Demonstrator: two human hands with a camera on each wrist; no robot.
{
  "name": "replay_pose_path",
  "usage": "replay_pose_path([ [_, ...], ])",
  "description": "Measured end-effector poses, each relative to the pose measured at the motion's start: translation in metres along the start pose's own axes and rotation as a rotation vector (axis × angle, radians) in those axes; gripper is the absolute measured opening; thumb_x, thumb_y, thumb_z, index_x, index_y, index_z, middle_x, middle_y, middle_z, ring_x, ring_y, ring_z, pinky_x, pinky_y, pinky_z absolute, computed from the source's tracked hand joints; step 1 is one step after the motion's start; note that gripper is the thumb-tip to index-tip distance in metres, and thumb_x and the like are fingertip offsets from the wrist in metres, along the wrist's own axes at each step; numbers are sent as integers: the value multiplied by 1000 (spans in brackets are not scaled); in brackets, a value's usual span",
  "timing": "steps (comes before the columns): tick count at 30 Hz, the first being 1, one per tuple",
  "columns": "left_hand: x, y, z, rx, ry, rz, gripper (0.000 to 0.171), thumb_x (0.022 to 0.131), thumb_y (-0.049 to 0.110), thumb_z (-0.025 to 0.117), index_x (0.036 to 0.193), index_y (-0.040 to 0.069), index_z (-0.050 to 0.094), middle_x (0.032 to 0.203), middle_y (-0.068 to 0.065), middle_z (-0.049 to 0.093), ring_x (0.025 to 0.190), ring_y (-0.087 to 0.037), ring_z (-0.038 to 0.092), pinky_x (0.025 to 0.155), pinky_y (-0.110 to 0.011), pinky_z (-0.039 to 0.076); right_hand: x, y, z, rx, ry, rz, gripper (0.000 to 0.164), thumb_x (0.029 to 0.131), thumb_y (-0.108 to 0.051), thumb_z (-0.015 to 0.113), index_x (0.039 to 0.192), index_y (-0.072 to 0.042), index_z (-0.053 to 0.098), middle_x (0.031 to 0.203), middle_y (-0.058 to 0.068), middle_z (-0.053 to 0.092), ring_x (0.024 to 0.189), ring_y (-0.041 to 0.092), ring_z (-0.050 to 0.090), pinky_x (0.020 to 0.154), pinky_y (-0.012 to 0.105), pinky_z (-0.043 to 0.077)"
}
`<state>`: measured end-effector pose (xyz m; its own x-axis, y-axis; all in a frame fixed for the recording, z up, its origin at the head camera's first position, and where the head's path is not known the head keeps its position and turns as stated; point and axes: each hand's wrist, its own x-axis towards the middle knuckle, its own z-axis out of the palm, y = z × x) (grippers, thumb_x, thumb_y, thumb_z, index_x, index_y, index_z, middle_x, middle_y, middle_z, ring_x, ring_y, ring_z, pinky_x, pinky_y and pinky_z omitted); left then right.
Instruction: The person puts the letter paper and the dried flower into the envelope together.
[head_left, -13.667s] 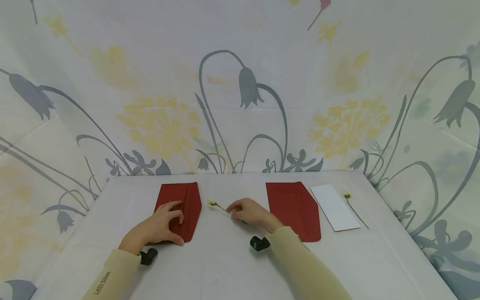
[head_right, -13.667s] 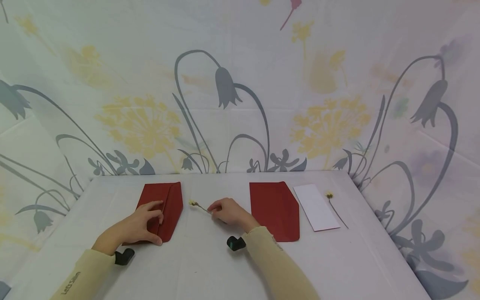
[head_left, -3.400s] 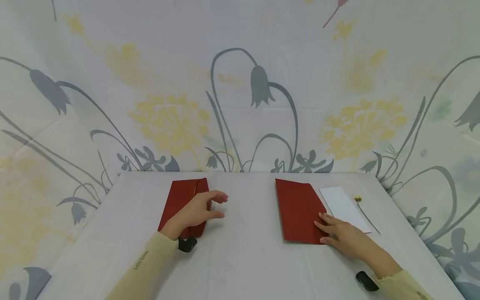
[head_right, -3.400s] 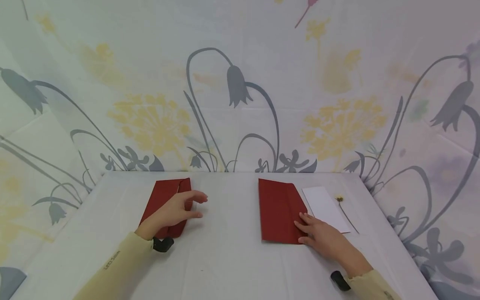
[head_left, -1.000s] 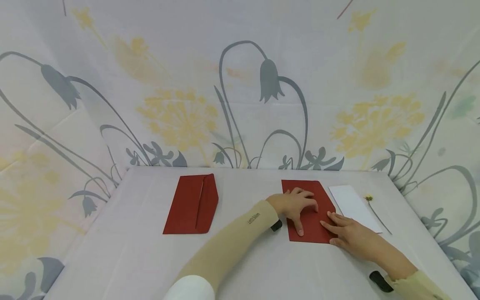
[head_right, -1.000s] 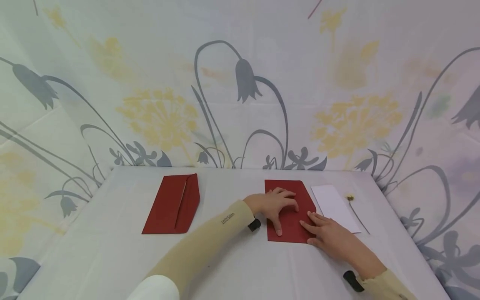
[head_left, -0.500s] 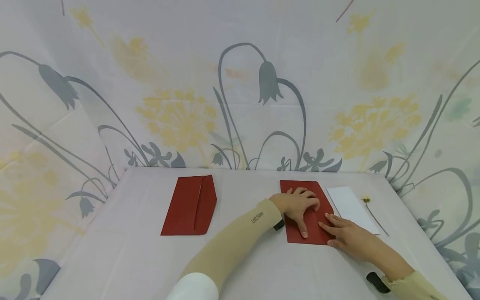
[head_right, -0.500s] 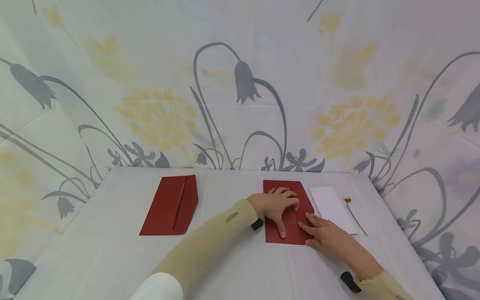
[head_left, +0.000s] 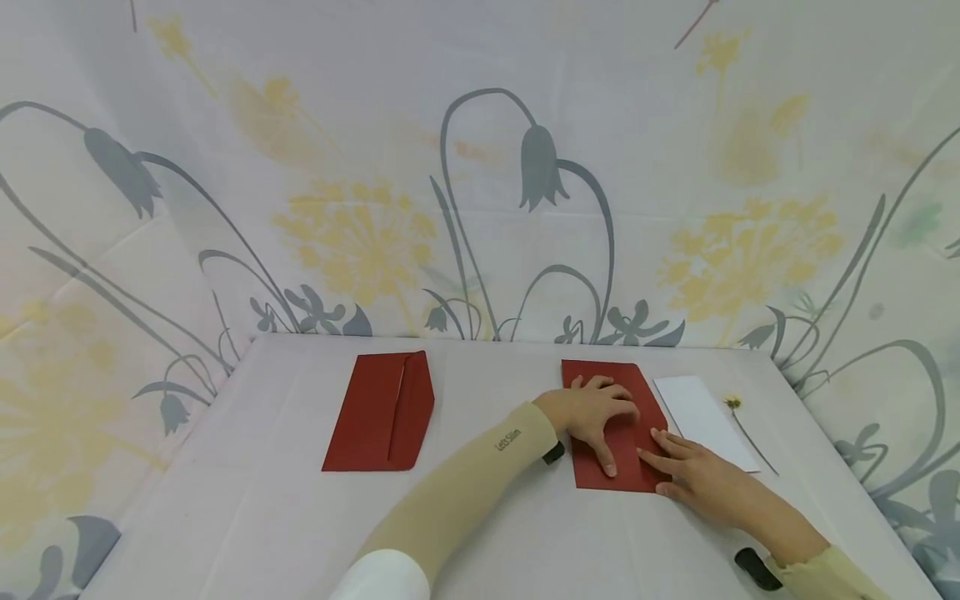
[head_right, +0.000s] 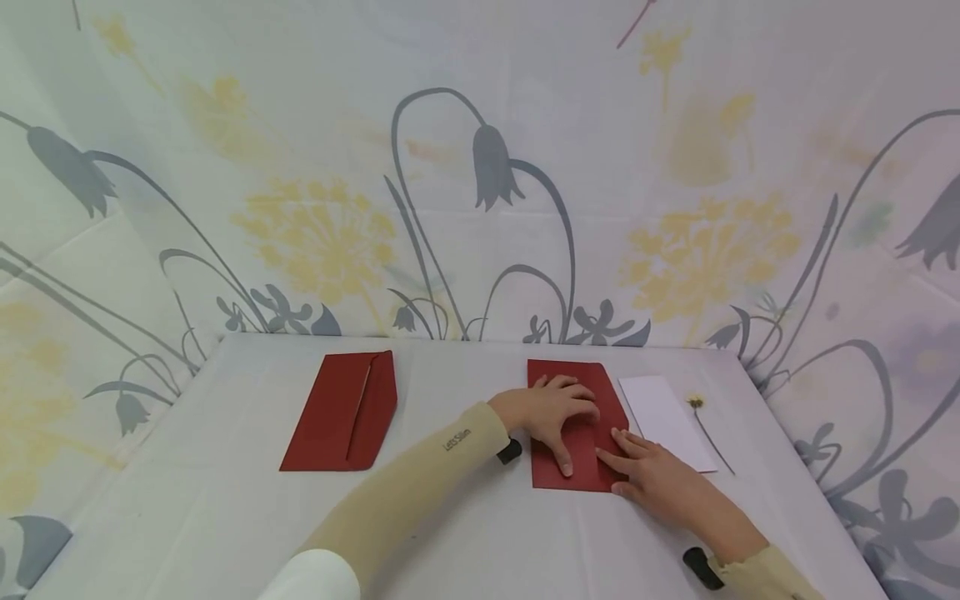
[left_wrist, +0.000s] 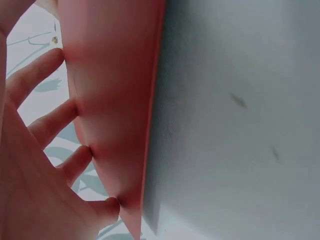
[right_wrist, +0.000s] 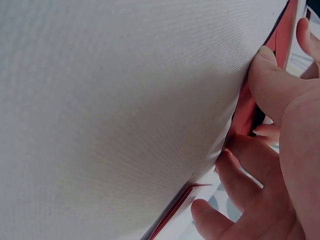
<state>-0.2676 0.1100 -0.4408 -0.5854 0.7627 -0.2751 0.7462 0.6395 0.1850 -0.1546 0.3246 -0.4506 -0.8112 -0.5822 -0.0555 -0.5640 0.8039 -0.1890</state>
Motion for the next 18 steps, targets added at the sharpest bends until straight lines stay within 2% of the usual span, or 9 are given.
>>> replay_pose_path([
  [4, -4, -3, 2, 22, -3, -30, 92, 62, 71, 81, 142, 51, 42, 163, 17, 10, 150, -20, 2, 118, -51, 17, -1, 0, 1, 1, 11, -1, 51, 93, -27, 70, 138, -8, 59, 146, 29, 45, 133, 49, 41, 97, 57, 45],
  [7, -6, -2, 3, 46, -16, -45, 99, 59, 71, 83, 145, 50, 37, 164, 14, 1, 151, -24, -3, 118, -51, 17, -1, 0, 2, 8, 11, -5, 51, 93, -27, 70, 138, -7, 59, 146, 29, 45, 133, 49, 42, 97, 57, 45],
  [13, -10, 3, 5, 103, -41, -54, 115, 55, 70, 85, 150, 45, 26, 165, 10, -5, 151, -26, -4, 117, -50, 20, 0, 1, 3, 9, 3, -36, 48, 93, -29, 69, 134, -6, 63, 144, 31, 46, 131, 50, 43, 96, 59, 45],
  [18, -12, 6, 7, 111, -49, -86, 123, 51, 69, 87, 152, 46, 20, 165, 10, -6, 151, -26, -3, 115, -52, 25, 1, 2, 3, 15, 19, -41, 46, 93, -24, 69, 134, -5, 63, 144, 32, 45, 131, 51, 43, 97, 60, 44],
])
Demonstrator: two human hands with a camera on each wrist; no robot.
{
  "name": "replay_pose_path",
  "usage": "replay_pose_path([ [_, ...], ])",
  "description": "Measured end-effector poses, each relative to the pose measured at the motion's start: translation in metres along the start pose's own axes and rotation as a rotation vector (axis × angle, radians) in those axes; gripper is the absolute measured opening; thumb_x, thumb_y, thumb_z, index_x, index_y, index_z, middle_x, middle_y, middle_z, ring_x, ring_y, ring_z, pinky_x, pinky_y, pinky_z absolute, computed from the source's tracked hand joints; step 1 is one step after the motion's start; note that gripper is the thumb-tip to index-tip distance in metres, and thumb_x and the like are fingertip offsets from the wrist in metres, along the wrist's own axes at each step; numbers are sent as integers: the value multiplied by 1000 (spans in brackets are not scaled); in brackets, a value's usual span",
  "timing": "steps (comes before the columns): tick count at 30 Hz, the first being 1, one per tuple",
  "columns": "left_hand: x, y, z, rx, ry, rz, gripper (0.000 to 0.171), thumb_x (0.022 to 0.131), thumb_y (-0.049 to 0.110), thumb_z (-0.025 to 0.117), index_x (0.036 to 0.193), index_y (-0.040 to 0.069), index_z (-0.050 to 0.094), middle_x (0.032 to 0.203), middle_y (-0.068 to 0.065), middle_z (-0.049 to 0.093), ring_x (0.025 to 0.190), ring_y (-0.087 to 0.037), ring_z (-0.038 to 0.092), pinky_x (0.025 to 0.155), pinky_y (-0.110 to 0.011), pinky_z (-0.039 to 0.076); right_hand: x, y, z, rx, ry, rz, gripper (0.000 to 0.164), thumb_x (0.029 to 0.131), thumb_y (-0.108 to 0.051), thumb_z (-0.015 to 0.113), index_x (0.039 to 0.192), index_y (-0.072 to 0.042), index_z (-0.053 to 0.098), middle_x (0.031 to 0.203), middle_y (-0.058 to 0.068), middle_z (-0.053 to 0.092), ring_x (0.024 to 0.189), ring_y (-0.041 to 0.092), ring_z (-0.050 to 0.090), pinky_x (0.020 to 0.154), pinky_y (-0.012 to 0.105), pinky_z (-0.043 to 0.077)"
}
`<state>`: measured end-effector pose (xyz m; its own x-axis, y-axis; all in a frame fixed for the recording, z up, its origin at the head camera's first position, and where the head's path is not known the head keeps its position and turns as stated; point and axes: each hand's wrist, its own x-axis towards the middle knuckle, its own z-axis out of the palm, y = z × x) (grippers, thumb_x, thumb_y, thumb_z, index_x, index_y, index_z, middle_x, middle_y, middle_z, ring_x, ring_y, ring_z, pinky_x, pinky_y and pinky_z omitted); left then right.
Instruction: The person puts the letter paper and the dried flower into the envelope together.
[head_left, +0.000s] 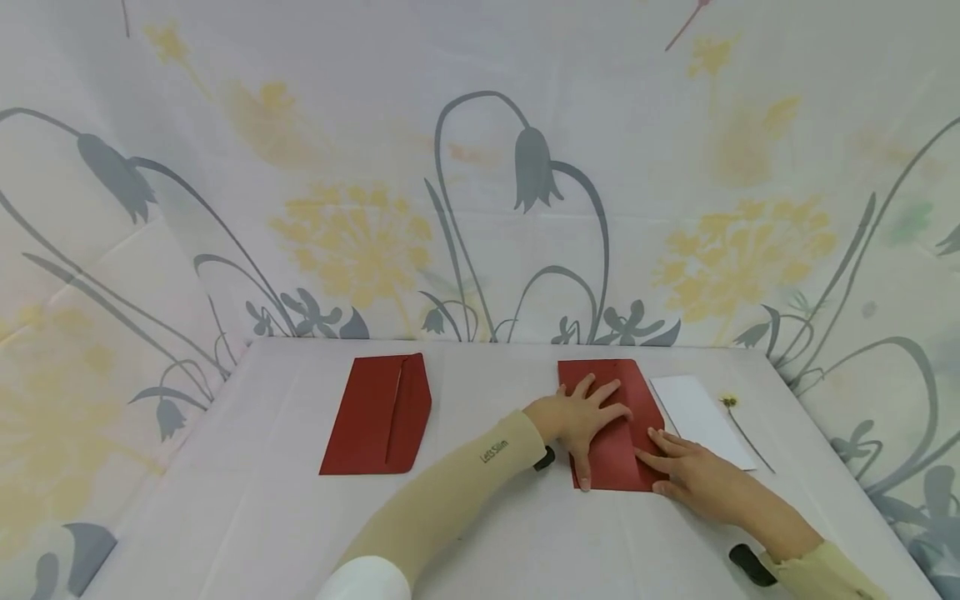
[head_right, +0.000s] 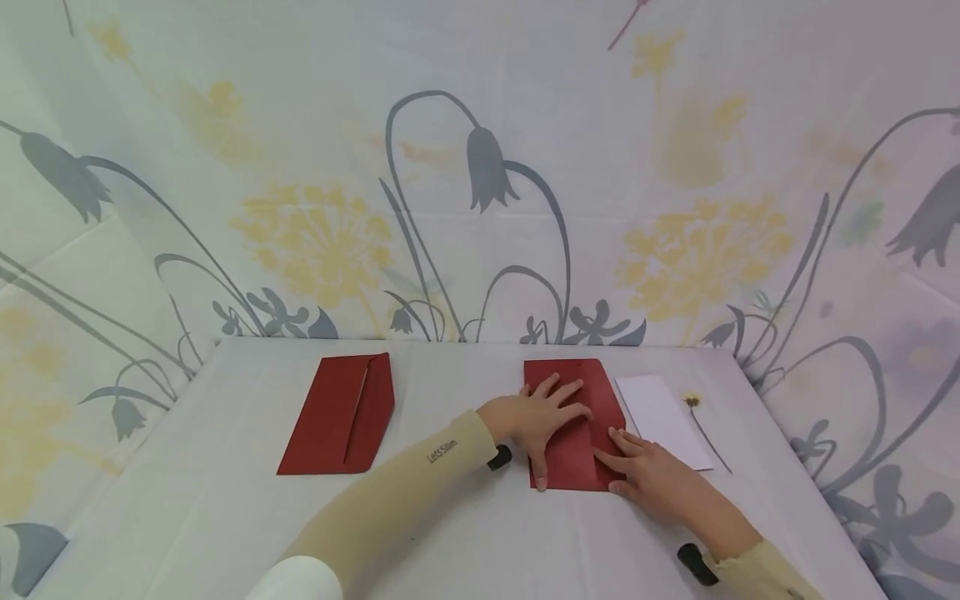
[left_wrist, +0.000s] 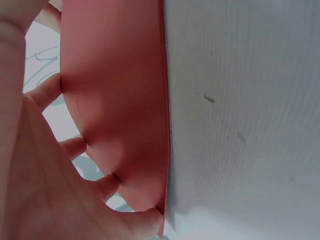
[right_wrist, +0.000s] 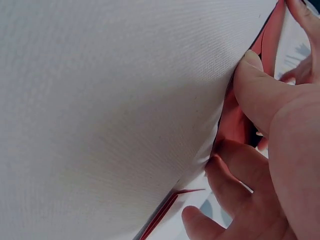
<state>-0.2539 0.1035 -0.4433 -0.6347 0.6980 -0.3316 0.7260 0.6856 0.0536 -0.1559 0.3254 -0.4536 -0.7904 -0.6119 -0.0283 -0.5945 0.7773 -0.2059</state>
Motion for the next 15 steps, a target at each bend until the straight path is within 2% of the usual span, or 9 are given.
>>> replay_pose_path([
  [7, -1, -1, 3, -35, -26, -24, 124, 49, 67, 89, 151, 49, 21, 165, 11, -6, 152, -24, -4, 115, -52, 25, 1, -2, 3, 16, 13, 15, 46, 94, -25, 68, 136, -7, 62, 145, 31, 44, 132, 50, 42, 96, 57, 46],
  [15, 2, -1, 3, -63, -21, -19, 117, 50, 66, 89, 146, 48, 24, 165, 12, -5, 151, -23, -4, 116, -51, 24, -2, -3, 2, 40, 24, 48, 46, 94, -26, 69, 135, -8, 62, 146, 30, 44, 133, 51, 40, 96, 57, 45],
])
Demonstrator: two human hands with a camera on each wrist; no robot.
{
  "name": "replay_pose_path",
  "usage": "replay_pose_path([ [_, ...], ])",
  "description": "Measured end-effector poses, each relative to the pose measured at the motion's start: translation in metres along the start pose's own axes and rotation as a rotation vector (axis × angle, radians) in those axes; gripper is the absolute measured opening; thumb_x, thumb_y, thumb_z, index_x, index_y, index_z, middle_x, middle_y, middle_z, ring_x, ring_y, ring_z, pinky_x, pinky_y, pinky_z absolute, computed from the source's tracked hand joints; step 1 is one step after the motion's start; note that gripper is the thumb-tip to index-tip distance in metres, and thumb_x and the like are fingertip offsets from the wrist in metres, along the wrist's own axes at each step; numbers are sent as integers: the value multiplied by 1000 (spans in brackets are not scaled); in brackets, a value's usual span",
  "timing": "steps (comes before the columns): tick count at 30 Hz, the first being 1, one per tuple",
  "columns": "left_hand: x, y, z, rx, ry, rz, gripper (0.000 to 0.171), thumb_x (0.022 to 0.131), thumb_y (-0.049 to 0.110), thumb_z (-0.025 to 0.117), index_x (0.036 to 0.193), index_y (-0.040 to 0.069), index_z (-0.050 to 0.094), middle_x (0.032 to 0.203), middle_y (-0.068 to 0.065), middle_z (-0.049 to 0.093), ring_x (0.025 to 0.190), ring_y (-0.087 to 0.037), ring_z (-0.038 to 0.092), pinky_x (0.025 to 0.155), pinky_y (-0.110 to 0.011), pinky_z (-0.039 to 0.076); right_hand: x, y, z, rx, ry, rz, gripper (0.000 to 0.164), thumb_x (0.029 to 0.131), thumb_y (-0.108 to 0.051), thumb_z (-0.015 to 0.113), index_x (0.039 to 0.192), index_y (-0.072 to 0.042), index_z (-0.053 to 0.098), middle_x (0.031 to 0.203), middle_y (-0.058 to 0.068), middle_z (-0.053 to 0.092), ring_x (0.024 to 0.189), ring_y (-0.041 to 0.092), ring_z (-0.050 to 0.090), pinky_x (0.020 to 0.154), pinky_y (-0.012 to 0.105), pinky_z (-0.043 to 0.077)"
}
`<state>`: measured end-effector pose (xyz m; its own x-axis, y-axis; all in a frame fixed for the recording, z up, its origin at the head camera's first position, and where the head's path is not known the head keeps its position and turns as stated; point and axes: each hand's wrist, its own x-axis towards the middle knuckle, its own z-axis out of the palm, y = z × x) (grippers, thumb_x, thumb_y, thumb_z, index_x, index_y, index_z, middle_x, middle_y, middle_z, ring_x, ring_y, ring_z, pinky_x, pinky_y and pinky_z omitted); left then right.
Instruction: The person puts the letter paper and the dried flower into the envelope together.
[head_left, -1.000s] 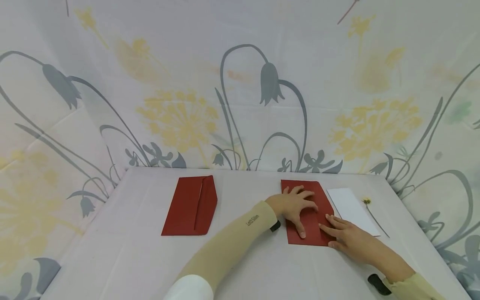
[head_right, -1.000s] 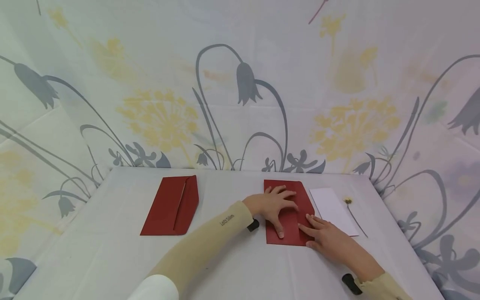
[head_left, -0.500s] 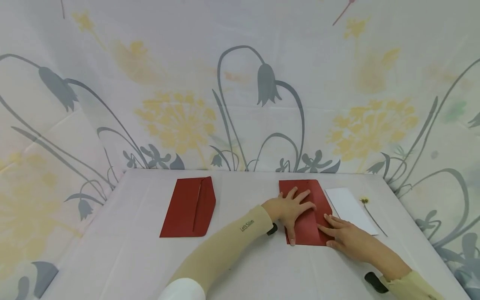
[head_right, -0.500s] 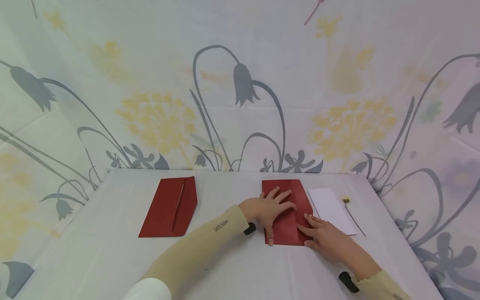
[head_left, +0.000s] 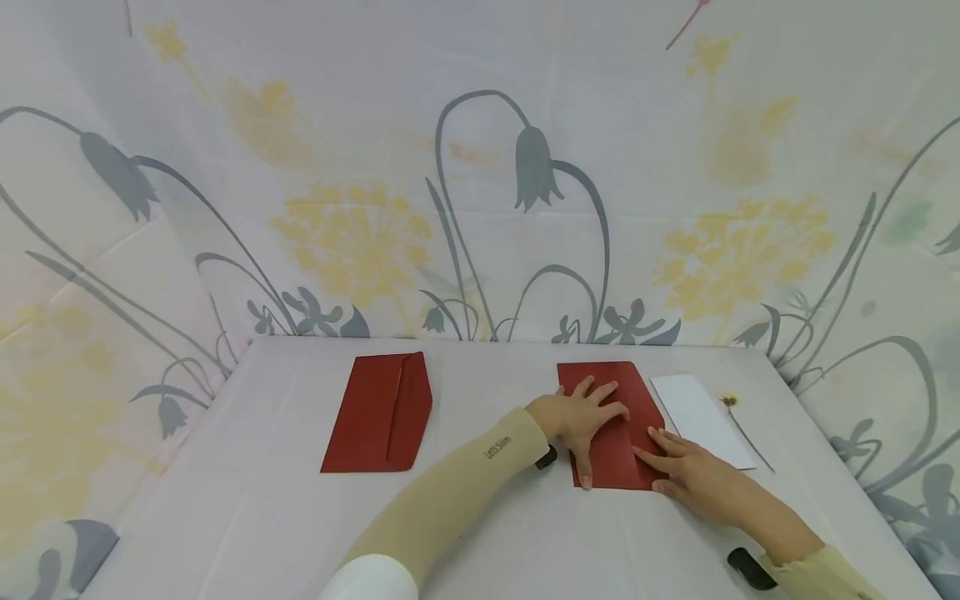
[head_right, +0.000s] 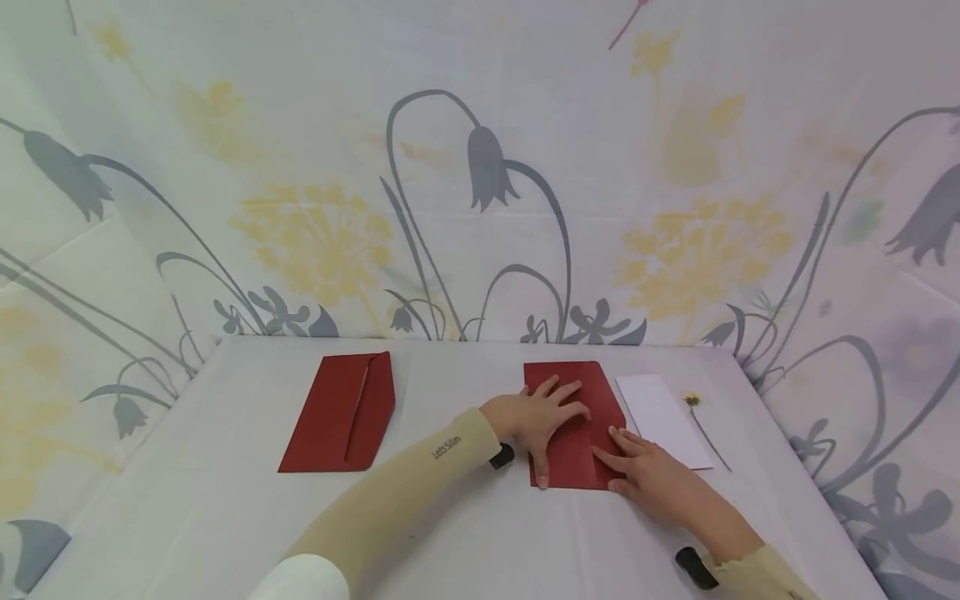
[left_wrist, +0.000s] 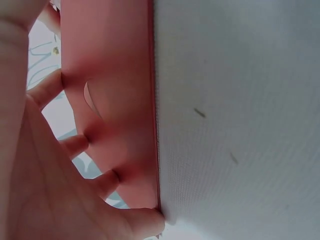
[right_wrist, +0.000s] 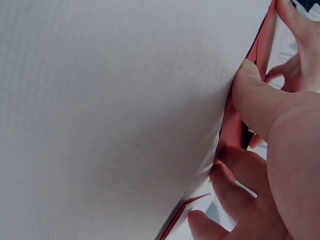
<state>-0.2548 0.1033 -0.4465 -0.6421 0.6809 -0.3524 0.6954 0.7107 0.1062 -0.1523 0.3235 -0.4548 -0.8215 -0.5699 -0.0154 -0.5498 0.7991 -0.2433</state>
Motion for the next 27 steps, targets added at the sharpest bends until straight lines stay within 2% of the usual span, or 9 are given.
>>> replay_pose_path([
  [7, 1, 3, -2, 9, -5, -6, 116, 51, 66, 89, 146, 50, 24, 165, 14, -3, 151, -21, -3, 116, -50, 24, -2, 3, 0, 0, 35, 12, 45, 91, -25, 73, 132, -8, 65, 143, 28, 48, 129, 48, 46, 95, 56, 47],
  [11, 1, 4, -4, 32, -2, -6, 117, 51, 67, 88, 147, 50, 24, 165, 13, -1, 151, -22, -1, 115, -49, 25, -3, 5, -1, 2, 107, 1, 42, 88, -21, 76, 126, -5, 68, 138, 26, 53, 124, 46, 53, 92, 54, 50],
  [17, 0, 4, -7, 50, -4, -15, 118, 51, 68, 88, 148, 50, 23, 165, 13, 0, 151, -21, 0, 115, -48, 26, -8, 11, -4, 41, 240, 31, 39, 85, -11, 78, 123, -8, 70, 132, 20, 60, 116, 41, 60, 82, 48, 55],
  [21, 0, 3, -5, 42, -3, -17, 116, 52, 67, 88, 147, 51, 24, 164, 14, 0, 151, -20, 0, 115, -47, 26, -14, 19, -8, 35, 349, 53, 38, 81, -6, 80, 119, -7, 72, 125, 19, 65, 110, 41, 63, 80, 52, 54],
  [24, 0, 3, -3, 38, -6, -24, 114, 52, 66, 89, 146, 52, 25, 164, 15, 0, 151, -20, 0, 115, -46, 26, -20, 25, -10, 11, 392, 90, 37, 80, -6, 81, 116, -5, 72, 123, 18, 67, 108, 42, 64, 82, 54, 52],
  [26, -1, 3, -2, 37, -9, -28, 114, 53, 66, 89, 146, 52, 25, 164, 15, 1, 151, -20, 0, 115, -46, 26, -26, 30, -11, -6, 428, 110, 37, 79, -7, 82, 115, -6, 73, 122, 17, 68, 106, 43, 64, 84, 44, 52],
  [27, -2, 3, -2, 36, -11, -32, 113, 53, 66, 89, 146, 52, 26, 164, 16, 1, 151, -20, 0, 115, -46, 26, -29, 33, -12, -9, 434, 130, 37, 79, -8, 82, 115, -7, 72, 122, 16, 68, 106, 43, 63, 83, 42, 50],
])
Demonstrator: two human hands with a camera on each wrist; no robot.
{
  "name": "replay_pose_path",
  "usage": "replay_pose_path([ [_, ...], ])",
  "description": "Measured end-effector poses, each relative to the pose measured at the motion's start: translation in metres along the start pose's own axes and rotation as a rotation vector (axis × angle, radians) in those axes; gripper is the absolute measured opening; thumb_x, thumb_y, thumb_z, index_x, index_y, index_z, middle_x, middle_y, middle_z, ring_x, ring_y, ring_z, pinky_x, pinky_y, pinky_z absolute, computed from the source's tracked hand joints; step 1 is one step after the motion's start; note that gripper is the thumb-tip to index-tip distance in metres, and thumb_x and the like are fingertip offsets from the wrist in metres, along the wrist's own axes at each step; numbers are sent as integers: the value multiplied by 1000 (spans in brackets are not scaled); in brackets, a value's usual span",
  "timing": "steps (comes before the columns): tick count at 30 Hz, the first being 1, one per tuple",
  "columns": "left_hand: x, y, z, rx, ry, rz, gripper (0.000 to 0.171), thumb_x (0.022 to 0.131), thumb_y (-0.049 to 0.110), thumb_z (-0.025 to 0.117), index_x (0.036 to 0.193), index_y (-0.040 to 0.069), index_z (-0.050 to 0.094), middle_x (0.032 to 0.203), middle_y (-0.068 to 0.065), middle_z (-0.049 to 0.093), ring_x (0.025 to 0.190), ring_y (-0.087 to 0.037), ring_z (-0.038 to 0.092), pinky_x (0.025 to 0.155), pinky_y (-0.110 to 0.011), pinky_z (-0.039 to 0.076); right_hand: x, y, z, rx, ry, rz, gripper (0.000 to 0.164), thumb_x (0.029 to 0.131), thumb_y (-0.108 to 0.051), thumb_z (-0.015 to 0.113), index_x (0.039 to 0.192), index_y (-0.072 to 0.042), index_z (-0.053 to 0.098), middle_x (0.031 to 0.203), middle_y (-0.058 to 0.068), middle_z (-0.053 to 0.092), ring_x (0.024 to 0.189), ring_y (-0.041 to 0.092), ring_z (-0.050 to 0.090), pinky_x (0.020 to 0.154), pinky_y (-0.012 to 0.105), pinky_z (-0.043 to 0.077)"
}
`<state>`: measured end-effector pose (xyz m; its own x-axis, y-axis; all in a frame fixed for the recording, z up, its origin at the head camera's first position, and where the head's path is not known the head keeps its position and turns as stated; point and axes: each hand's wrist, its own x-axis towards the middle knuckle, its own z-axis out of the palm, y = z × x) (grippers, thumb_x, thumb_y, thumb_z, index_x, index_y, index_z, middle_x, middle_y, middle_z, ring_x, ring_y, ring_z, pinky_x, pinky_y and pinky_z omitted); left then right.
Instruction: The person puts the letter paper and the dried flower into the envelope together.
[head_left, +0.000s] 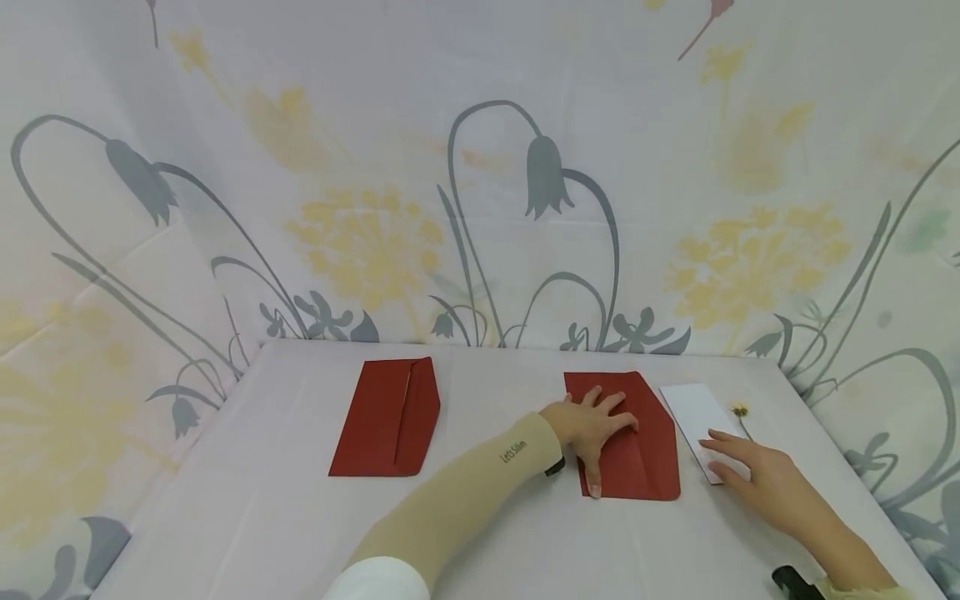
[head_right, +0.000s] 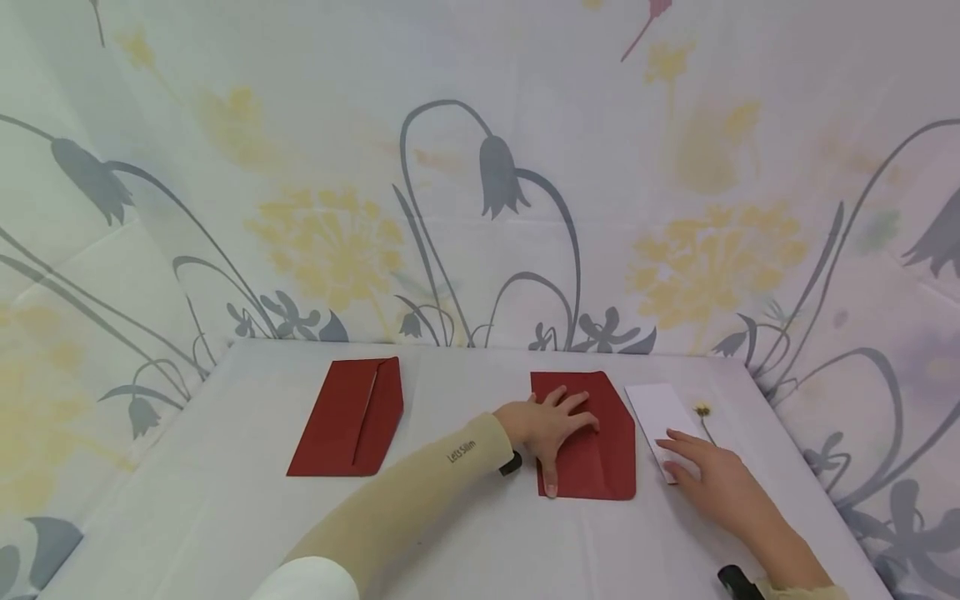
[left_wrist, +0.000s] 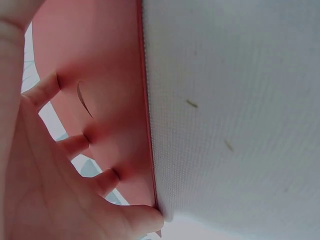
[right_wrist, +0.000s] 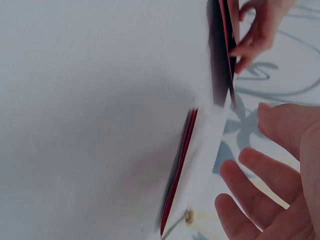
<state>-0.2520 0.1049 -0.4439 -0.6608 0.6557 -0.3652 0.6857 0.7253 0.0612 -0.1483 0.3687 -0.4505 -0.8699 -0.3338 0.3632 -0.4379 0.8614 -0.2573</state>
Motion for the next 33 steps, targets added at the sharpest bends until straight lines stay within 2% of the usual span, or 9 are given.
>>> replay_pose_path([
  [4, -1, 0, -1, -4, 2, 1, 113, 53, 65, 89, 145, 52, 26, 164, 15, 2, 151, -20, 0, 116, -47, 24, -6, 12, -8, -7, 28, 67, 34, 80, -8, 81, 113, -6, 72, 120, 21, 67, 106, 49, 61, 84, 46, 48],
  [6, -3, 0, -2, -4, 6, 3, 112, 53, 65, 89, 146, 52, 26, 164, 15, 2, 151, -20, 0, 116, -47, 24, -8, 17, -12, -6, 24, 114, 32, 82, -7, 80, 112, -4, 71, 119, 25, 66, 103, 52, 61, 78, 58, 48],
  [9, -3, 0, -2, -5, 11, 5, 112, 54, 64, 89, 146, 51, 26, 164, 15, 3, 151, -20, 1, 116, -47, 25, -10, 25, -17, 1, 12, 193, 31, 84, -6, 77, 113, 1, 70, 118, 31, 63, 94, 55, 62, 73, 64, 48],
  [12, -3, 1, -1, -4, 10, -2, 111, 54, 64, 89, 146, 52, 27, 164, 15, 3, 151, -20, 1, 116, -47, 25, -11, 31, -19, 2, 9, 270, 34, 84, -6, 77, 114, 5, 68, 110, 34, 65, 84, 54, 64, 68, 62, 50],
  [16, -3, 2, 0, 1, 4, -8, 111, 54, 65, 89, 145, 53, 27, 164, 16, 3, 151, -20, 2, 115, -47, 26, -11, 38, -17, 27, -6, 367, 40, 85, -10, 77, 118, 8, 64, 104, 35, 65, 89, 52, 64, 71, 59, 52],
  [21, -3, 1, -1, -4, 2, -3, 112, 53, 64, 89, 145, 52, 27, 164, 15, 3, 151, -20, 2, 115, -48, 26, -11, 46, -14, 69, -34, 469, 47, 88, -20, 76, 122, 9, 60, 108, 35, 65, 98, 54, 62, 74, 56, 52],
  [27, -3, 2, -1, 10, -2, -3, 113, 53, 65, 89, 146, 52, 26, 164, 15, 2, 151, -20, 1, 116, -48, 25, -12, 51, -13, 142, -86, 543, 54, 92, -27, 72, 127, 9, 56, 114, 34, 63, 112, 57, 50, 78, 58, 45],
  [33, -4, 3, -3, 12, -7, -2, 112, 53, 65, 89, 146, 51, 27, 165, 14, 3, 151, -21, 1, 116, -48, 25, -14, 51, -11, 184, -87, 566, 51, 91, -22, 72, 127, 9, 57, 113, 31, 65, 109, 55, 55, 70, 42, 47],
])
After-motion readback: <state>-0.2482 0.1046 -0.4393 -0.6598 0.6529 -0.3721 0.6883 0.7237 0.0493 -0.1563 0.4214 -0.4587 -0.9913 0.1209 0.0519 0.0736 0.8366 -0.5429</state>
